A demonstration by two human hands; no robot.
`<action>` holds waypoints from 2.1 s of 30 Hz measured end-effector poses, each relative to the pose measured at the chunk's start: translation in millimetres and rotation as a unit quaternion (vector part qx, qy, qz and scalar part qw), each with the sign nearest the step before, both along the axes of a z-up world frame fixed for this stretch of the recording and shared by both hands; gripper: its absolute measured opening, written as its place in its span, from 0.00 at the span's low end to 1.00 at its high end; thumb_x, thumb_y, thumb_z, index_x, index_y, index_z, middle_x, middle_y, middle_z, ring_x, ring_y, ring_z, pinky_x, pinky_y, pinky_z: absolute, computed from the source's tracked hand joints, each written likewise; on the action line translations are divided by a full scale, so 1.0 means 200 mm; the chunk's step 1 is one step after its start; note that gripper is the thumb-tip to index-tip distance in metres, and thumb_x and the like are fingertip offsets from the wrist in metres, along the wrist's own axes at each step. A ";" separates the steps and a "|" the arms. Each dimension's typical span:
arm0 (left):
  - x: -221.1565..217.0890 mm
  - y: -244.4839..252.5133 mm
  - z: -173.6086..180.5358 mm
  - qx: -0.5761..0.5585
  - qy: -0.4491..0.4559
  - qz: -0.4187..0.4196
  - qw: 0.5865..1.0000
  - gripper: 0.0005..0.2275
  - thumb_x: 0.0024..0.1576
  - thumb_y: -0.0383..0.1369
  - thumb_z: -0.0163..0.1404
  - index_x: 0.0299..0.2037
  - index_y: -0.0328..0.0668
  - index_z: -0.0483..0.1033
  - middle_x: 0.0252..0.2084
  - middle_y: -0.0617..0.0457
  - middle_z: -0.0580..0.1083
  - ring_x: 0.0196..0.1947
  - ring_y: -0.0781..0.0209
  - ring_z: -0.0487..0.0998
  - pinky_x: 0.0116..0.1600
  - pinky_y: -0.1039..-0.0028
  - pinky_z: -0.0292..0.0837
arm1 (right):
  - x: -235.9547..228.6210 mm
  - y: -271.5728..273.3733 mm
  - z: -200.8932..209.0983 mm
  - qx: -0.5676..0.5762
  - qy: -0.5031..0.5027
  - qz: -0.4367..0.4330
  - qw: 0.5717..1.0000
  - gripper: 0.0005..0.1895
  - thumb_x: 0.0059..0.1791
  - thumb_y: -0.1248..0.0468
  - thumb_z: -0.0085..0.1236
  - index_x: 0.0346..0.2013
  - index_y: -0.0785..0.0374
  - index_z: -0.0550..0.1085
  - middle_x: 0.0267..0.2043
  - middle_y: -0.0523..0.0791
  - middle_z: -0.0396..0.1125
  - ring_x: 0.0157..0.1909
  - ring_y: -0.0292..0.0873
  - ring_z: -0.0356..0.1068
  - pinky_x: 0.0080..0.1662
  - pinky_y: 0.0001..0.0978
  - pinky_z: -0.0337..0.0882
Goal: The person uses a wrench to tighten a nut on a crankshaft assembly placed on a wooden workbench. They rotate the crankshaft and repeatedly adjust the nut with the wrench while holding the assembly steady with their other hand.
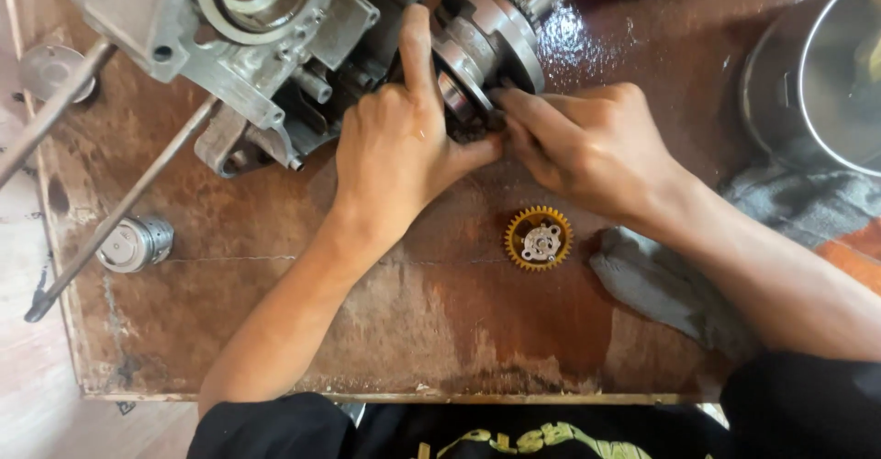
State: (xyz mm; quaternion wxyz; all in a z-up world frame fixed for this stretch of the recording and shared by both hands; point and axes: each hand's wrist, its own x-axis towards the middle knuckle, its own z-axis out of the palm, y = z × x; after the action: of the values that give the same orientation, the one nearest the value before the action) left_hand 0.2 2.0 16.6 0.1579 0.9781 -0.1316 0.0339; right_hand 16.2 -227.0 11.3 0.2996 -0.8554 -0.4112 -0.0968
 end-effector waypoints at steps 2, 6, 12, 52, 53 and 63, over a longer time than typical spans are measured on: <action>0.00 -0.01 0.00 -0.001 0.010 -0.007 1.000 0.58 0.46 0.53 0.73 0.71 0.24 0.41 0.25 0.40 0.77 0.22 0.45 0.81 0.28 0.60 0.78 | 0.00 -0.01 -0.01 -0.003 -0.038 -0.004 0.999 0.12 0.55 0.70 0.60 0.52 0.71 0.76 0.27 0.49 0.70 0.24 0.49 0.70 0.29 0.42 0.70; 0.01 -0.01 0.03 0.000 -0.008 -0.010 1.000 0.59 0.44 0.54 0.73 0.71 0.24 0.41 0.24 0.40 0.77 0.23 0.43 0.81 0.28 0.59 0.78 | 0.06 -0.06 0.01 -0.070 0.011 0.046 0.996 0.05 0.52 0.67 0.63 0.41 0.66 0.77 0.20 0.47 0.68 0.19 0.48 0.69 0.25 0.43 0.68; 0.00 0.00 0.01 -0.005 -0.011 -0.010 1.000 0.59 0.43 0.53 0.74 0.71 0.24 0.41 0.25 0.41 0.77 0.24 0.42 0.81 0.29 0.58 0.77 | 0.05 -0.04 0.02 -0.014 -0.005 0.036 0.999 0.12 0.51 0.68 0.62 0.50 0.67 0.78 0.23 0.47 0.69 0.22 0.47 0.70 0.27 0.42 0.69; 0.03 0.01 0.03 -0.046 -0.013 -0.003 0.999 0.56 0.46 0.52 0.71 0.70 0.25 0.42 0.24 0.39 0.77 0.24 0.39 0.81 0.29 0.57 0.80 | -0.02 -0.02 0.00 -0.115 -0.107 -0.020 0.987 0.24 0.45 0.64 0.62 0.54 0.70 0.75 0.22 0.44 0.65 0.20 0.44 0.65 0.26 0.40 0.66; 0.02 0.01 0.04 -0.045 -0.012 0.001 0.999 0.56 0.46 0.52 0.71 0.70 0.25 0.42 0.24 0.39 0.77 0.24 0.39 0.81 0.29 0.57 0.80 | -0.01 -0.01 -0.01 -0.114 -0.106 -0.016 0.988 0.24 0.45 0.64 0.62 0.54 0.70 0.75 0.22 0.44 0.65 0.20 0.44 0.65 0.26 0.40 0.66; 0.03 0.02 0.05 -0.022 0.002 -0.006 1.000 0.56 0.48 0.53 0.72 0.70 0.25 0.42 0.23 0.40 0.77 0.22 0.42 0.81 0.28 0.61 0.80 | -0.01 0.00 -0.02 -0.100 -0.110 -0.056 0.987 0.15 0.51 0.62 0.62 0.50 0.66 0.77 0.26 0.44 0.71 0.22 0.42 0.68 0.26 0.38 0.66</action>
State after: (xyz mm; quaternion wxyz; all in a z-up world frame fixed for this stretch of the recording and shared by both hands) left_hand 5.3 6.0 26.2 0.1799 0.9737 -0.1360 0.0337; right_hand 14.2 -227.5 7.7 0.1598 -0.8869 -0.4006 -0.1654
